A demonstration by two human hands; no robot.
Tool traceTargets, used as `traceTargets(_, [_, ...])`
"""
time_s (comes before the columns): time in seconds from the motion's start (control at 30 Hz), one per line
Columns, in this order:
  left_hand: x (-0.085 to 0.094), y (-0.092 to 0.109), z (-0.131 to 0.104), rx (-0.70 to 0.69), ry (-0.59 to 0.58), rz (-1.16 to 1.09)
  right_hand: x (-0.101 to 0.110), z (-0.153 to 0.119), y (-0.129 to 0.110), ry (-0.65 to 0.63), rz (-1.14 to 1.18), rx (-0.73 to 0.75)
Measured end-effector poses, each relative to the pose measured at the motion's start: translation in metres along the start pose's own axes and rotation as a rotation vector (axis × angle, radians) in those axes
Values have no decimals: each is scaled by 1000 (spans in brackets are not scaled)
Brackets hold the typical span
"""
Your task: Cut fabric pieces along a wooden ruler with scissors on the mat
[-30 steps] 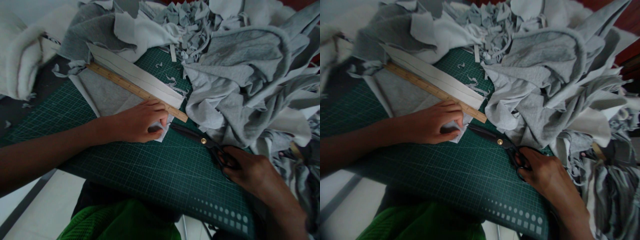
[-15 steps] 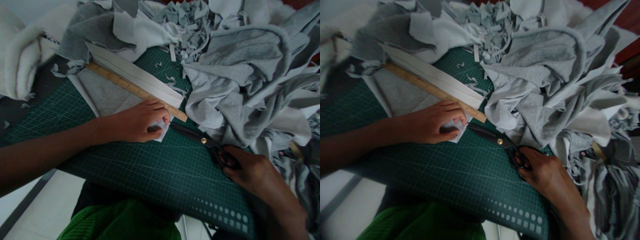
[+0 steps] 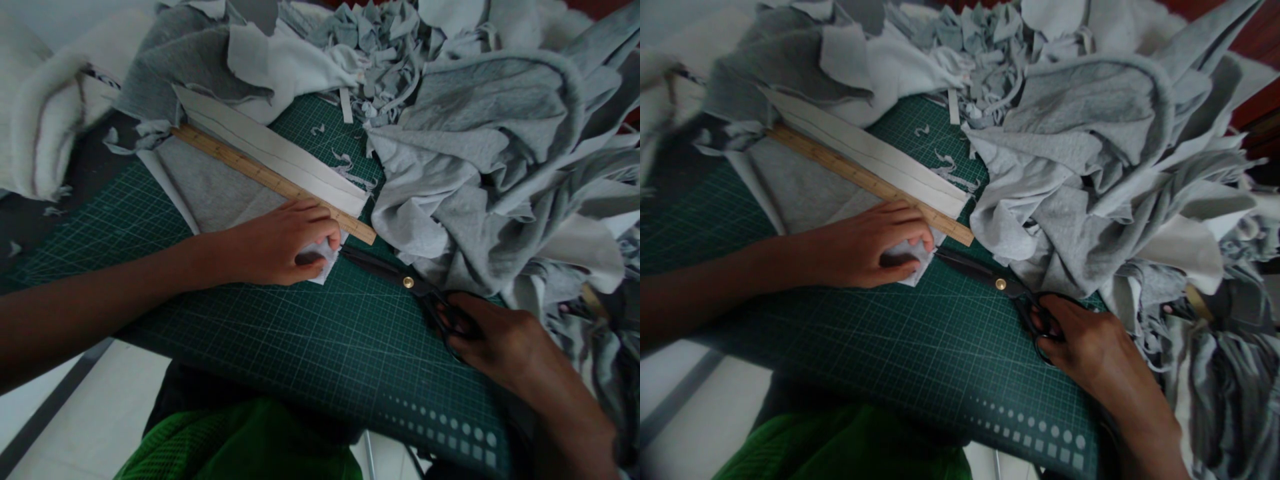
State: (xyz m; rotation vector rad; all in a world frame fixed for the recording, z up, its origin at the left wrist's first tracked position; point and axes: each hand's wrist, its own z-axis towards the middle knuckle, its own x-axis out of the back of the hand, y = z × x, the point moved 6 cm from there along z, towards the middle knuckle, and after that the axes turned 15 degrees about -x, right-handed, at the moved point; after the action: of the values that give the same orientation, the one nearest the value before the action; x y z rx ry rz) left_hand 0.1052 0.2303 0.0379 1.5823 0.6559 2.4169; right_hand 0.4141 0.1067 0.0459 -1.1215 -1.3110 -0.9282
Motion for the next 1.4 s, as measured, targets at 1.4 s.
traceTargets(1.4, [0,0,0,-20,27,5,3,-1,-7,45,-45,63])
